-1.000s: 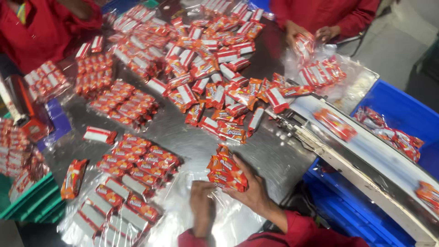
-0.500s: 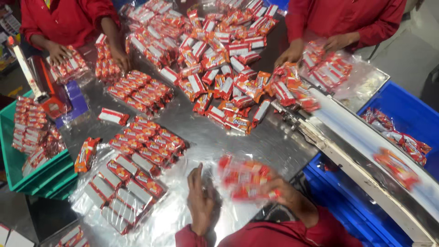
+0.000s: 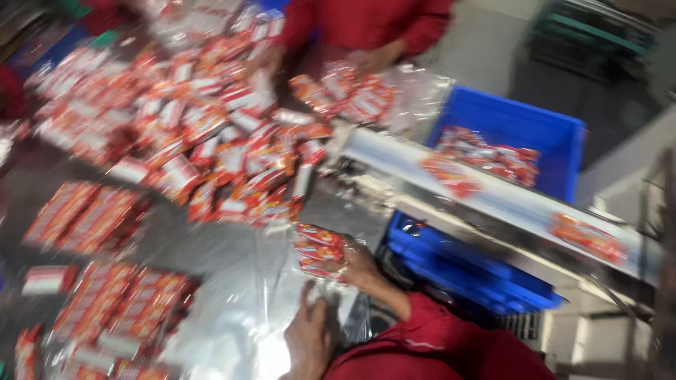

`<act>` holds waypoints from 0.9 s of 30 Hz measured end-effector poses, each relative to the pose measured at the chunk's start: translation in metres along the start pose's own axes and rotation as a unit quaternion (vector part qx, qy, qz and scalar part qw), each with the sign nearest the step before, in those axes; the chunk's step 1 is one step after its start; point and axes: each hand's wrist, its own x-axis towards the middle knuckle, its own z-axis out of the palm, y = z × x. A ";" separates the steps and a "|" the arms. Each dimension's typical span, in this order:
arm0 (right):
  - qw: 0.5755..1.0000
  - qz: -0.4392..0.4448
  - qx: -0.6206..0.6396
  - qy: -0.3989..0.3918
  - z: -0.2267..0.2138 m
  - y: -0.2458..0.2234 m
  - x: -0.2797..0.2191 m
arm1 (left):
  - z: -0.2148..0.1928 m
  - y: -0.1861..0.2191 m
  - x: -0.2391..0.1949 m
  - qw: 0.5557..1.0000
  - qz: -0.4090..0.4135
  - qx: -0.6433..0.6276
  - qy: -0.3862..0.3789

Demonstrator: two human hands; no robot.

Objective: The person places small snack packets into clear plastic bags and moves them onto a conveyor belt. They repeat this process continuously while other workers perform similar tasks nearby.

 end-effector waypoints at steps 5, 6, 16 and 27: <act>0.916 0.085 -0.360 -0.156 -0.044 -0.010 -0.012 | 0.029 0.011 0.030 0.999 -0.030 0.002 -0.041; 0.902 0.054 -0.393 -0.172 -0.057 -0.014 -0.010 | 0.028 0.016 0.039 1.000 -0.015 -0.008 -0.026; 0.905 -0.127 -0.345 0.212 -0.166 0.002 0.111 | 0.014 0.021 0.069 0.984 -0.159 -0.017 -0.075; 0.981 -0.087 -0.159 0.065 -0.163 -0.008 0.062 | 0.021 0.013 0.062 0.997 -0.031 -0.059 -0.046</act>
